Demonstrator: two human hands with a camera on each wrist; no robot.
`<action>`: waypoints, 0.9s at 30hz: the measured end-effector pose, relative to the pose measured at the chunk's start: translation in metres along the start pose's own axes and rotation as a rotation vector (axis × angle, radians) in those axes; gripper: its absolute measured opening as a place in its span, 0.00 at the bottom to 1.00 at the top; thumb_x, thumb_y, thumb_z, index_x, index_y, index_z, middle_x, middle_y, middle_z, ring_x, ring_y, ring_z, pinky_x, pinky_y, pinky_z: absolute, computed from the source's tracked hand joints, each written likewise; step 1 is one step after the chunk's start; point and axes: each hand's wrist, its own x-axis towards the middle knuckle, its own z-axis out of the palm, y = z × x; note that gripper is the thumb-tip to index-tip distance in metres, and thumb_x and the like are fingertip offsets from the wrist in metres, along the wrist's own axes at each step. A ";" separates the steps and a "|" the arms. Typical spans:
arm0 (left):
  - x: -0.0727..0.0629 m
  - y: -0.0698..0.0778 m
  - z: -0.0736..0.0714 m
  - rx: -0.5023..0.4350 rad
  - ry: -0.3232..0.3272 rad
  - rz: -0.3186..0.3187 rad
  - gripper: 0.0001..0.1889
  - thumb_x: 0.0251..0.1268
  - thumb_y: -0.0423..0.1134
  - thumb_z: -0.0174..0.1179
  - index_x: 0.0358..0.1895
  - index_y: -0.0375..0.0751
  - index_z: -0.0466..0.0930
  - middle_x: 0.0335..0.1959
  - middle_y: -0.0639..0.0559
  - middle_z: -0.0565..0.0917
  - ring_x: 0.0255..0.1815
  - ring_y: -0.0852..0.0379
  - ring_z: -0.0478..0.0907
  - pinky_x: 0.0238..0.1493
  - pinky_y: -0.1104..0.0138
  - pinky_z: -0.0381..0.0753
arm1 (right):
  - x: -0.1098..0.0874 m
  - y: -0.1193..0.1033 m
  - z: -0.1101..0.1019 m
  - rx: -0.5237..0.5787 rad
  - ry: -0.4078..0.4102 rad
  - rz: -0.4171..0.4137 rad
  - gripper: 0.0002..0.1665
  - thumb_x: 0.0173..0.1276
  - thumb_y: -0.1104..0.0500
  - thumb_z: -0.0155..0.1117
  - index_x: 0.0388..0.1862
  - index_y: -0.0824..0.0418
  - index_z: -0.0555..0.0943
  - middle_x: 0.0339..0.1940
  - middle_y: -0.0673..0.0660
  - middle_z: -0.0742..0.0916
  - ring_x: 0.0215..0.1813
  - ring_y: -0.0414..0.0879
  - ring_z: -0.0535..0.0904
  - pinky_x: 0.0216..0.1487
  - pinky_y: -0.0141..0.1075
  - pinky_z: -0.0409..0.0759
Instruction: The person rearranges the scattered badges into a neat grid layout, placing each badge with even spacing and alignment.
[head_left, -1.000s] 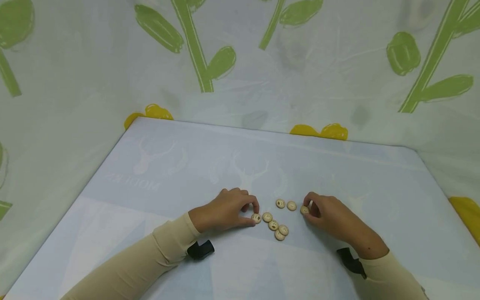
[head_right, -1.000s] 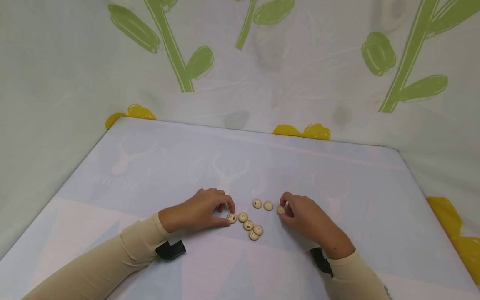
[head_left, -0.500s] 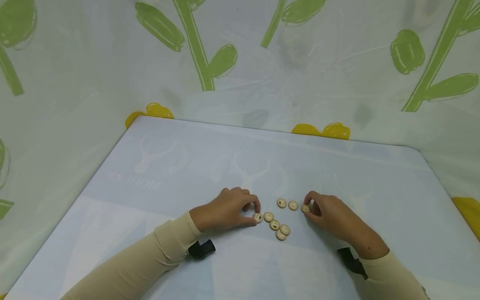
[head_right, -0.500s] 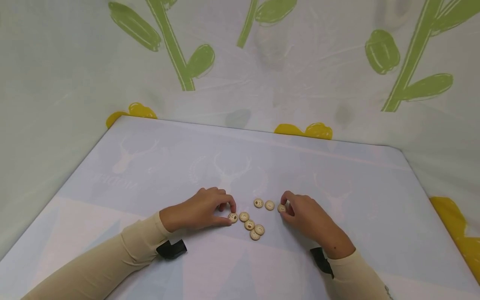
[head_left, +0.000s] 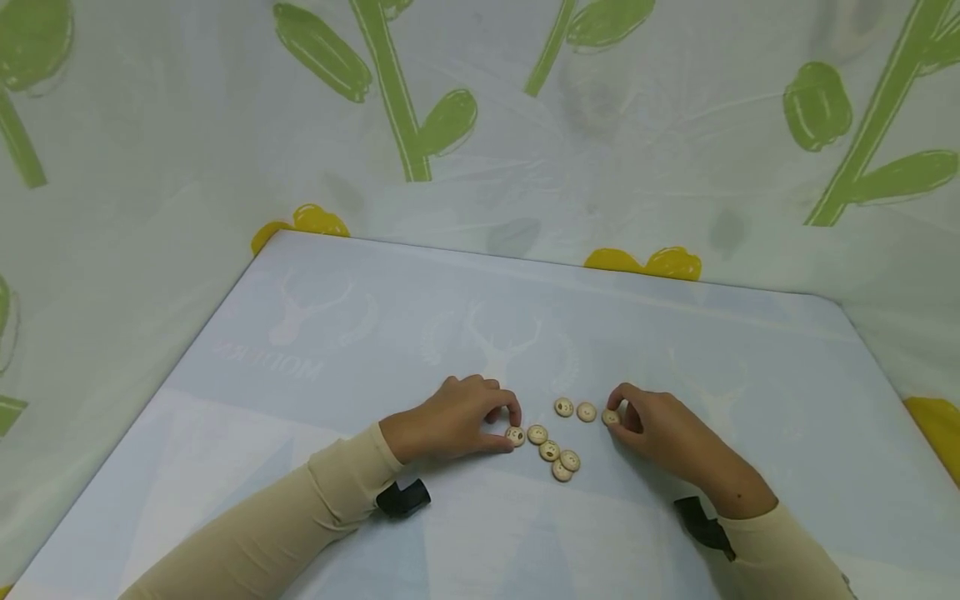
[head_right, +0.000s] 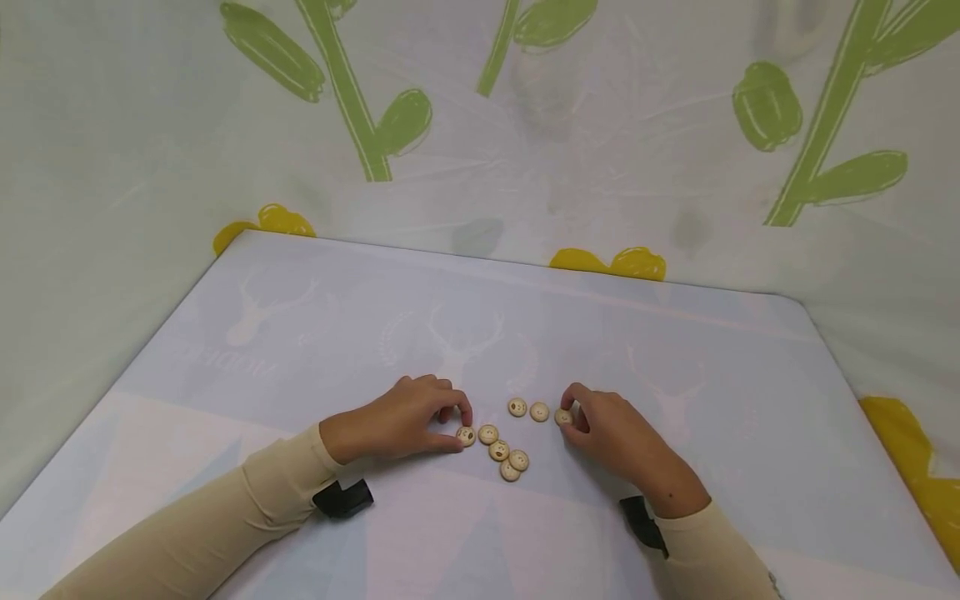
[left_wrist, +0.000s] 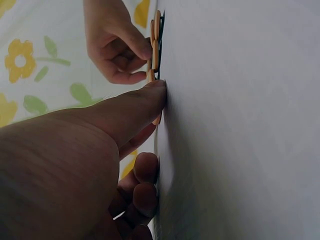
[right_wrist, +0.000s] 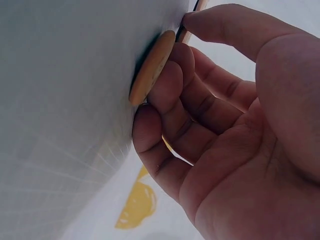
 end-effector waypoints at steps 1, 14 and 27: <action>0.000 0.000 0.000 -0.002 -0.002 -0.003 0.10 0.60 0.53 0.71 0.42 0.62 0.82 0.30 0.63 0.74 0.36 0.63 0.69 0.39 0.62 0.65 | 0.000 0.000 0.000 0.003 0.000 0.004 0.13 0.67 0.62 0.67 0.48 0.60 0.78 0.24 0.50 0.79 0.26 0.41 0.72 0.27 0.33 0.71; 0.000 0.001 0.001 -0.003 -0.002 -0.006 0.10 0.60 0.53 0.71 0.42 0.62 0.81 0.30 0.62 0.74 0.36 0.63 0.69 0.40 0.62 0.65 | -0.001 0.001 0.001 0.017 0.000 -0.005 0.13 0.67 0.62 0.67 0.49 0.60 0.78 0.24 0.49 0.79 0.26 0.41 0.72 0.27 0.32 0.72; 0.000 0.001 -0.001 -0.001 0.008 0.006 0.10 0.60 0.53 0.71 0.42 0.61 0.81 0.30 0.62 0.74 0.37 0.62 0.69 0.40 0.62 0.65 | -0.003 -0.001 0.001 0.012 0.007 -0.006 0.13 0.68 0.62 0.67 0.49 0.60 0.78 0.24 0.50 0.78 0.26 0.41 0.71 0.26 0.33 0.70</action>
